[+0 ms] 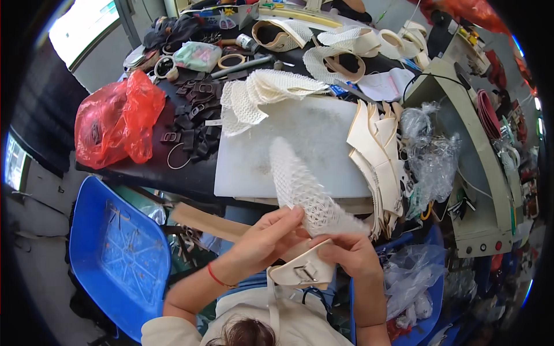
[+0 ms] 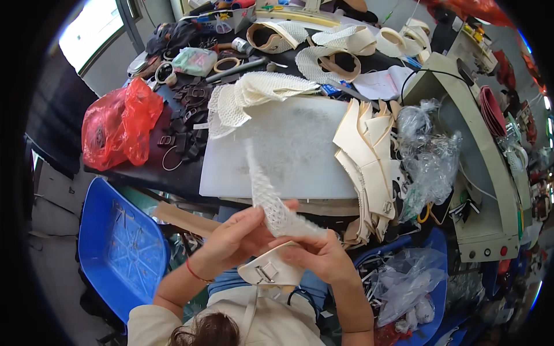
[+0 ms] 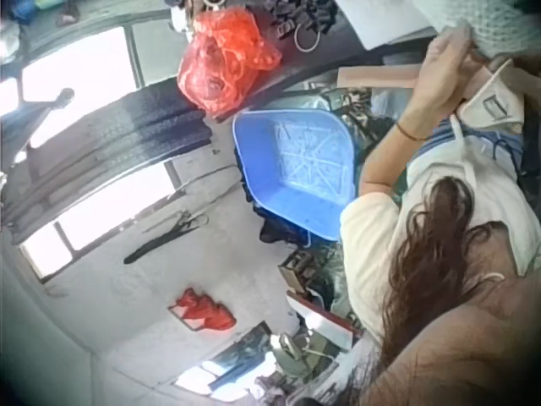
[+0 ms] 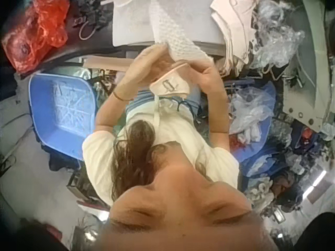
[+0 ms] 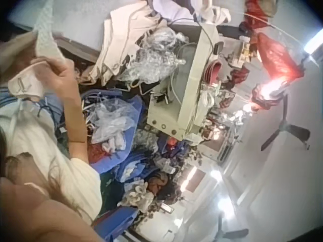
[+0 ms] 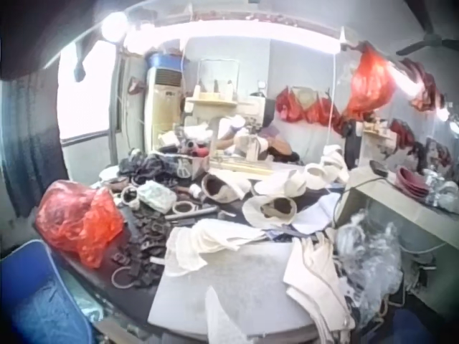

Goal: The person assembles white woven sandals by hand. They repeatedly pick up a mesh upper and a sole, align the edges, and press them together. The person handles multiple pairs of components, inspecting the alignment and fit before setting the assembled units aside.

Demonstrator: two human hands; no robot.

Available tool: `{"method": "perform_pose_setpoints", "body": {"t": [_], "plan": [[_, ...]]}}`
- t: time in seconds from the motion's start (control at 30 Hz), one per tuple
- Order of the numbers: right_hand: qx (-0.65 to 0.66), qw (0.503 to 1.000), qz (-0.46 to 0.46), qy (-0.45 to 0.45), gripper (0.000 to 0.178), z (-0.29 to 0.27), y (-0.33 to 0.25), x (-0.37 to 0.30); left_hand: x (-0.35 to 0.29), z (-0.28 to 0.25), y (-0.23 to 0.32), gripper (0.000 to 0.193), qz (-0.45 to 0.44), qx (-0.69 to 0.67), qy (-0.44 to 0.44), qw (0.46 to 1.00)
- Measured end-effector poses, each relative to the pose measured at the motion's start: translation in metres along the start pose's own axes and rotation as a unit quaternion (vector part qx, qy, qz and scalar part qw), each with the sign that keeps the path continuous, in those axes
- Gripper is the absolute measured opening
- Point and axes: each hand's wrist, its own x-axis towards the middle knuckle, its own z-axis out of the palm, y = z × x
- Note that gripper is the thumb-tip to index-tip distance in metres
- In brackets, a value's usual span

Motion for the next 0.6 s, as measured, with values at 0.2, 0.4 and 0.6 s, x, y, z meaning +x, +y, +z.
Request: {"method": "perform_pose_setpoints", "body": {"t": [0.2, 0.4, 0.6], "plan": [[-0.07, 0.988, -0.134, -0.024, 0.016, 0.003, 0.009, 0.005, 0.008, -0.011, -0.005, 0.028, 0.256, 0.095, 0.16, 0.949], [-0.156, 0.908, -0.354, 0.16, 0.028, 0.006, 0.026, 0.015, 0.007, -0.016, -0.011, 0.026, 0.186, 0.115, 0.142, 0.965], [-0.058, 0.893, -0.368, 0.253, 0.042, 0.018, 0.042, 0.019, 0.006, -0.012, -0.013, 0.027, 0.209, 0.099, 0.135, 0.963]]}}
